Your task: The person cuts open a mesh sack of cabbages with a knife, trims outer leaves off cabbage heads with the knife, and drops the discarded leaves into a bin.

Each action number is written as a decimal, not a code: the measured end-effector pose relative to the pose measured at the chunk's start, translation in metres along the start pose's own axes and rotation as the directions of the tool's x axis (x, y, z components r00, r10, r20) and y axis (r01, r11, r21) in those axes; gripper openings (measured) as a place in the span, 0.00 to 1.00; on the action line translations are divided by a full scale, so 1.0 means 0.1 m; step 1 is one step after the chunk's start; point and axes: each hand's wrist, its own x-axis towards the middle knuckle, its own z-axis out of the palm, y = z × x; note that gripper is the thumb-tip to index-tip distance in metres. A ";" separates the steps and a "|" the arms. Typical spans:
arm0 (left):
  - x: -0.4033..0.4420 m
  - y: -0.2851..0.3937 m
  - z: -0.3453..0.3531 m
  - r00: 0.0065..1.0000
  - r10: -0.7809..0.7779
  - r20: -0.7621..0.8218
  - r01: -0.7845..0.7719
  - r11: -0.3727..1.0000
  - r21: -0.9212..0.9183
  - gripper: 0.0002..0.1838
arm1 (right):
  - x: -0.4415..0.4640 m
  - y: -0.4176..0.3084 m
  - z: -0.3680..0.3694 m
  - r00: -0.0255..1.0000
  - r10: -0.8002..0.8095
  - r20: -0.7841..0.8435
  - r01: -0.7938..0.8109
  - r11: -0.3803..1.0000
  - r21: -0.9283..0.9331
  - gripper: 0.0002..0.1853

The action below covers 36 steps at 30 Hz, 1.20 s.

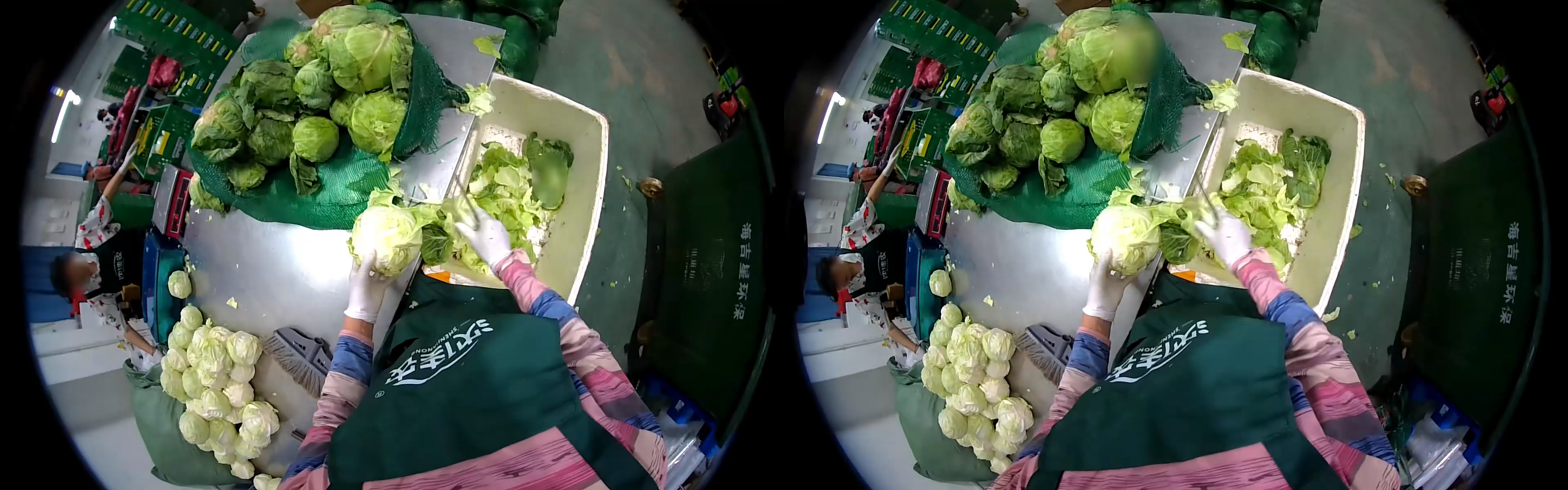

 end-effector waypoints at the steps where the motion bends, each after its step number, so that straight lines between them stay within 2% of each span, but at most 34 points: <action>1: -0.02 0.00 0.08 0.998 0.044 0.042 -0.047 0.995 0.090 0.33 | 0.03 -0.08 0.10 0.981 -0.171 -0.094 0.185 0.969 0.162 0.36; 2: -0.03 0.02 0.12 0.992 0.085 0.088 -0.100 0.978 0.183 0.34 | 0.03 -0.08 0.08 0.989 -0.147 -0.026 0.149 0.973 0.178 0.37; 4: -0.03 -0.03 0.13 0.991 0.094 0.096 -0.113 0.969 0.220 0.34 | -0.03 -0.63 -0.12 0.955 -0.201 0.217 0.229 0.967 -0.115 0.37; 6: -0.04 -0.05 0.13 0.989 0.102 0.102 -0.126 0.957 0.262 0.33 | -0.05 -0.66 -0.02 0.932 -0.245 0.267 0.290 0.945 -0.148 0.34; 7: -0.05 -0.07 0.14 0.990 0.113 0.084 -0.130 0.959 0.252 0.33 | -0.04 -0.68 -0.05 0.929 -0.198 0.313 0.247 0.961 -0.126 0.34; 11: 0.00 -0.12 0.09 0.986 0.148 0.074 -0.160 0.965 0.208 0.33 | 0.02 -0.54 0.06 0.925 -0.166 0.341 0.215 0.970 -0.113 0.33; 13: 0.04 -0.13 0.05 0.986 0.150 0.079 -0.164 0.963 0.215 0.33 | 0.18 -0.35 0.23 0.954 -0.171 0.245 0.171 0.985 0.023 0.34; 14: 0.05 -0.14 0.02 0.984 0.159 0.078 -0.173 0.961 0.215 0.33 | 0.33 -0.27 0.29 0.962 -0.131 0.238 0.105 0.987 0.119 0.32; 16: 0.06 -0.17 -0.05 0.983 0.155 0.096 -0.173 0.958 0.228 0.33 | 0.36 -0.28 0.27 0.971 -0.027 0.238 0.019 0.999 0.036 0.28; 20: 0.05 -0.16 -0.11 0.978 0.172 0.120 -0.196 0.953 0.232 0.33 | 0.42 -0.05 0.46 0.962 -0.003 0.272 0.011 1.000 -0.029 0.26; 21: 0.05 -0.15 -0.12 0.978 0.172 0.120 -0.197 0.953 0.232 0.33 | 0.43 -0.03 0.50 0.972 0.007 0.235 -0.001 1.000 -0.027 0.25; 22: 0.03 -0.15 -0.14 0.985 0.174 0.015 -0.172 0.958 0.229 0.33 | 0.42 0.00 0.53 0.979 0.011 0.205 -0.005 1.000 -0.028 0.25; 23: 0.03 -0.11 -0.15 0.979 0.183 -0.087 -0.160 0.962 0.221 0.33 | 0.39 0.06 0.50 0.975 0.077 0.208 -0.091 0.994 0.060 0.24; 24: -0.01 -0.04 -0.10 0.979 0.183 -0.086 -0.160 0.962 0.221 0.33 | 0.28 0.07 0.43 0.975 0.077 0.208 -0.091 0.994 0.060 0.24; 26: -0.09 0.19 0.04 0.969 -0.068 -0.236 0.107 0.982 0.157 0.34 | 0.23 0.02 0.32 0.970 0.041 0.241 -0.041 0.999 -0.004 0.23; 27: -0.05 0.20 -0.06 0.987 -0.079 -0.139 0.096 0.989 0.114 0.37 | 0.27 0.12 0.42 0.962 0.017 0.274 0.000 0.998 -0.060 0.26; 28: -0.07 0.19 0.04 0.987 -0.073 -0.144 0.089 0.990 0.107 0.37 | 0.25 0.17 0.45 0.960 0.009 0.280 0.009 0.998 -0.063 0.26; 30: -0.03 0.14 0.30 0.981 0.067 -0.183 -0.029 0.979 0.203 0.39 | 0.16 0.27 0.48 0.993 -0.092 0.075 0.088 0.994 0.059 0.30; 31: 0.02 0.13 0.32 0.972 0.139 -0.190 -0.083 0.957 0.277 0.44 | 0.15 0.18 0.36 0.995 -0.097 0.012 0.096 0.994 0.042 0.32; 32: 0.03 0.11 0.34 0.972 0.134 -0.195 -0.078 0.960 0.268 0.44 | 0.14 0.10 0.23 0.995 -0.097 0.019 0.097 0.995 0.035 0.32; 33: 0.04 0.07 0.34 0.953 0.297 -0.061 -0.234 0.848 0.475 0.47 | 0.12 -0.12 0.00 0.991 -0.130 0.031 0.130 0.991 0.010 0.30; 34: 0.04 0.05 0.34 0.902 0.418 0.112 -0.388 0.668 0.635 0.50 | 0.13 -0.26 -0.13 0.986 -0.161 0.037 0.162 0.987 -0.011 0.27; 35: 0.08 -0.01 0.31 0.872 0.459 0.169 -0.432 0.560 0.707 0.56 | 0.15 -0.30 -0.17 0.957 -0.279 0.072 0.281 0.959 -0.020 0.27; 36: 0.09 -0.01 0.35 0.873 0.455 0.174 -0.432 0.560 0.707 0.56 | 0.15 -0.35 -0.21 0.959 -0.275 0.068 0.277 0.961 -0.021 0.27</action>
